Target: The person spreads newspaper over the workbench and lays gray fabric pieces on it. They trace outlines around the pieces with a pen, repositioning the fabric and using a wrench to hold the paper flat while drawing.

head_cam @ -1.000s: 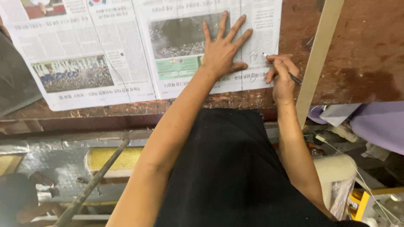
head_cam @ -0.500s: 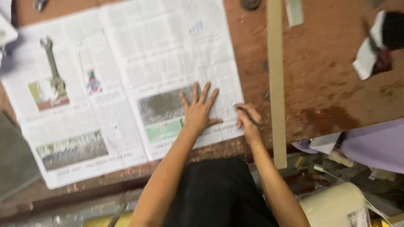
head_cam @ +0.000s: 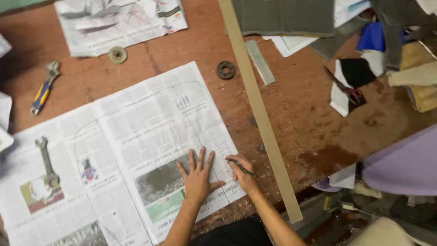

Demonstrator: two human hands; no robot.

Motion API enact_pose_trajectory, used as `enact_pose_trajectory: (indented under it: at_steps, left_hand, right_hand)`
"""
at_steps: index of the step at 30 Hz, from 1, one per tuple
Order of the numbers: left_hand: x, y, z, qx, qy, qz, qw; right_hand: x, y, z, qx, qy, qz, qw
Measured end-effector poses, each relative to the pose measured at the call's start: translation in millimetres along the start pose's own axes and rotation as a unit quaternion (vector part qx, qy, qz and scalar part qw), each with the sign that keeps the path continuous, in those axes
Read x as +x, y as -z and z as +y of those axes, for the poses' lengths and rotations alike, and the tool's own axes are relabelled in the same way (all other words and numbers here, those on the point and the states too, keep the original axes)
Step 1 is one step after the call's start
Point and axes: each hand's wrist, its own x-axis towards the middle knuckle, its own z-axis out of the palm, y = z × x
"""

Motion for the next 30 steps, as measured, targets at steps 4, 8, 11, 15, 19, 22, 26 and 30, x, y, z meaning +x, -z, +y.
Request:
enact_pose_trajectory:
  at_steps: [4,8,11,15,19,22,26,30]
  left_hand:
    - [-1,5,8,0.017,0.038,-0.076,0.996]
    - [-1,0,10,0.015,0.036,-0.071,0.997]
    - [-2,-6,7,0.014,0.01,-0.021,1.0]
    - [-6,-9,0,-0.007,0.023,-0.045,0.999]
    - [-6,-9,-8,-0.026,0.008,0.0,1.0]
    - [-5,-19,-15,-0.032,-0.007,0.011,0.999]
    - [-15,-43,-25,-0.033,-0.027,0.057,0.998]
    - [-18,-55,-31,-0.045,-0.023,0.08,0.996]
  right_hand:
    - [-2,2,-19,0.007,-0.023,0.002,1.0]
    - [-3,5,-20,0.002,-0.007,0.001,1.0]
    - [-5,6,-14,-0.012,-0.003,0.0,1.0]
    - [-7,3,-7,-0.007,-0.004,0.014,1.0]
    - [-2,-2,1,0.002,0.008,0.0,1.0]
    - [1,-1,12,-0.024,0.013,0.001,1.0]
    - [-1,3,28,-0.023,0.024,-0.007,0.999]
    - [-5,2,31,-0.037,0.05,-0.04,0.997]
